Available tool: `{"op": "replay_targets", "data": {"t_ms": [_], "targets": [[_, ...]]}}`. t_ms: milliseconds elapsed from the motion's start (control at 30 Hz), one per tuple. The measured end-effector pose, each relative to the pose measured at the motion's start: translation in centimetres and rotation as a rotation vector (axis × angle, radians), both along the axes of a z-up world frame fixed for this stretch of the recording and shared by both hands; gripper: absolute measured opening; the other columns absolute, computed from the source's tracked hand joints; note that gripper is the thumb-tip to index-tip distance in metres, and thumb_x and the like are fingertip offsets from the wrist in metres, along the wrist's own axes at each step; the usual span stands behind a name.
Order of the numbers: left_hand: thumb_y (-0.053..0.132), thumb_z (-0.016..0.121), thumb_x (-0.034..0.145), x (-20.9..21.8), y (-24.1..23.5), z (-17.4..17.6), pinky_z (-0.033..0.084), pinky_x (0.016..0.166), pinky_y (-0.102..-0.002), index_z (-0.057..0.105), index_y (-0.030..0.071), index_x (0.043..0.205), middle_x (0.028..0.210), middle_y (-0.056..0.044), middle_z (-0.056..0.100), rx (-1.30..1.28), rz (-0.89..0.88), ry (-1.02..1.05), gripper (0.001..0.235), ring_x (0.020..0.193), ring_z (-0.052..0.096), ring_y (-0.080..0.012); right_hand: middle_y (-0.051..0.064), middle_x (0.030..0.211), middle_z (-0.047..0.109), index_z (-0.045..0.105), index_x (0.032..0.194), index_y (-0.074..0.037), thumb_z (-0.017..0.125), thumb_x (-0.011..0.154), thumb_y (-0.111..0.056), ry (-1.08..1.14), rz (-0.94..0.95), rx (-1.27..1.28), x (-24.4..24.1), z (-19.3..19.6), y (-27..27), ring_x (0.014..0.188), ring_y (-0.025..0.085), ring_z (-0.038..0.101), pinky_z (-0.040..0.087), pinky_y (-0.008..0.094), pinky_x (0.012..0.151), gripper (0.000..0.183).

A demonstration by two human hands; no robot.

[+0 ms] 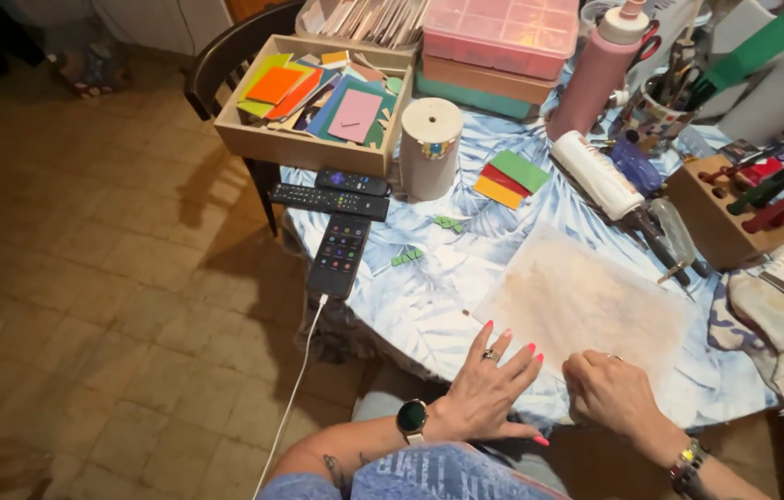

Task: Apply small letter cutouts and rub them onto a surface for a craft project

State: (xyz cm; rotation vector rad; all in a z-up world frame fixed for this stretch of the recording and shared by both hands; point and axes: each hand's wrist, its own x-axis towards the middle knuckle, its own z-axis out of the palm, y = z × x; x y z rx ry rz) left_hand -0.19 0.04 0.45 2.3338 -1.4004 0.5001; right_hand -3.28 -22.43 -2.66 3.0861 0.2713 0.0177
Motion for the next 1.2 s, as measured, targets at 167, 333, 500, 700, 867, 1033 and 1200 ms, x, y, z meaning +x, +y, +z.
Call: {"op": "replay_targets", "data": {"t_ms": [167, 333, 500, 700, 867, 1033, 1200], "targets": [[0.066, 0.035, 0.063, -0.3, -0.3, -0.4, 0.019, 0.098, -0.057, 0.048, 0.001, 0.115, 0.113, -0.013, 0.049, 0.017, 0.005, 0.003, 0.084, 0.107, 0.041, -0.0392, 0.007, 0.064, 0.056, 0.047, 0.067, -0.013, 0.038, 0.077, -0.023, 0.013, -0.026, 0.08, 7.9, 2.8, 4.6, 0.057, 0.032, 0.054, 0.038, 0.042, 0.046, 0.017], [0.066, 0.028, 0.066, -0.2, -0.6, -0.2, 0.017, 0.099, -0.057, 0.047, 0.0, 0.116, 0.114, -0.015, 0.048, 0.036, -0.01, 0.051, 0.085, 0.11, 0.039, -0.0416, 0.007, 0.059, 0.052, 0.046, 0.064, -0.009, 0.038, 0.082, -0.024, -0.159, 0.042, 0.041, 10.8, 1.6, 4.7, 0.049, 0.031, 0.052, 0.035, 0.04, 0.039, 0.025], [0.065, 0.037, 0.064, -0.2, -0.6, -0.2, 0.018, 0.099, -0.056, 0.045, 0.001, 0.117, 0.115, -0.014, 0.048, 0.055, 0.003, 0.036, 0.084, 0.107, 0.041, -0.0403, 0.002, 0.059, 0.048, 0.043, 0.069, -0.016, 0.039, 0.078, -0.026, 0.018, 0.041, 0.035, 1.7, 0.6, 0.8, 0.049, 0.025, 0.049, 0.033, 0.038, 0.039, 0.014], [0.066, 0.033, 0.066, 0.0, -0.6, 0.2, 0.02, 0.098, -0.056, 0.047, 0.0, 0.114, 0.112, -0.014, 0.048, 0.038, -0.005, 0.008, 0.083, 0.106, 0.042, -0.0391, 0.006, 0.059, 0.051, 0.046, 0.065, -0.014, 0.039, 0.078, -0.023, -0.029, 0.02, 0.08, 3.0, 3.2, 2.9, 0.053, 0.031, 0.05, 0.036, 0.042, 0.045, 0.017], [0.065, 0.032, 0.066, -0.4, -1.3, -0.5, 0.015, 0.1, -0.057, 0.047, 0.002, 0.117, 0.117, -0.013, 0.048, 0.099, -0.004, 0.054, 0.082, 0.111, 0.039, -0.0389, 0.005, 0.058, 0.051, 0.045, 0.062, -0.011, 0.042, 0.075, -0.019, -0.121, 0.073, 0.038, 11.5, 1.0, 4.3, 0.05, 0.03, 0.05, 0.036, 0.04, 0.04, 0.016], [0.065, 0.029, 0.065, -0.1, -1.0, 0.0, 0.017, 0.099, -0.056, 0.045, -0.001, 0.119, 0.115, -0.014, 0.049, 0.068, 0.004, 0.105, 0.086, 0.107, 0.042, -0.0412, 0.001, 0.066, 0.056, 0.047, 0.065, -0.016, 0.047, 0.063, -0.021, 0.102, 0.046, 0.006, 7.3, 1.0, 2.4, 0.062, 0.026, 0.058, 0.045, 0.039, 0.049, 0.005], [0.067, 0.027, 0.062, 0.2, -0.6, 0.6, 0.02, 0.098, -0.057, 0.046, -0.001, 0.116, 0.113, -0.015, 0.048, -0.007, -0.022, 0.081, 0.089, 0.106, 0.042, -0.0426, -0.001, 0.059, 0.05, 0.044, 0.067, -0.02, 0.043, 0.073, -0.026, -0.089, -0.006, -0.074, 0.0, -0.7, -0.3, 0.053, 0.024, 0.057, 0.04, 0.039, 0.04, 0.009]]}}
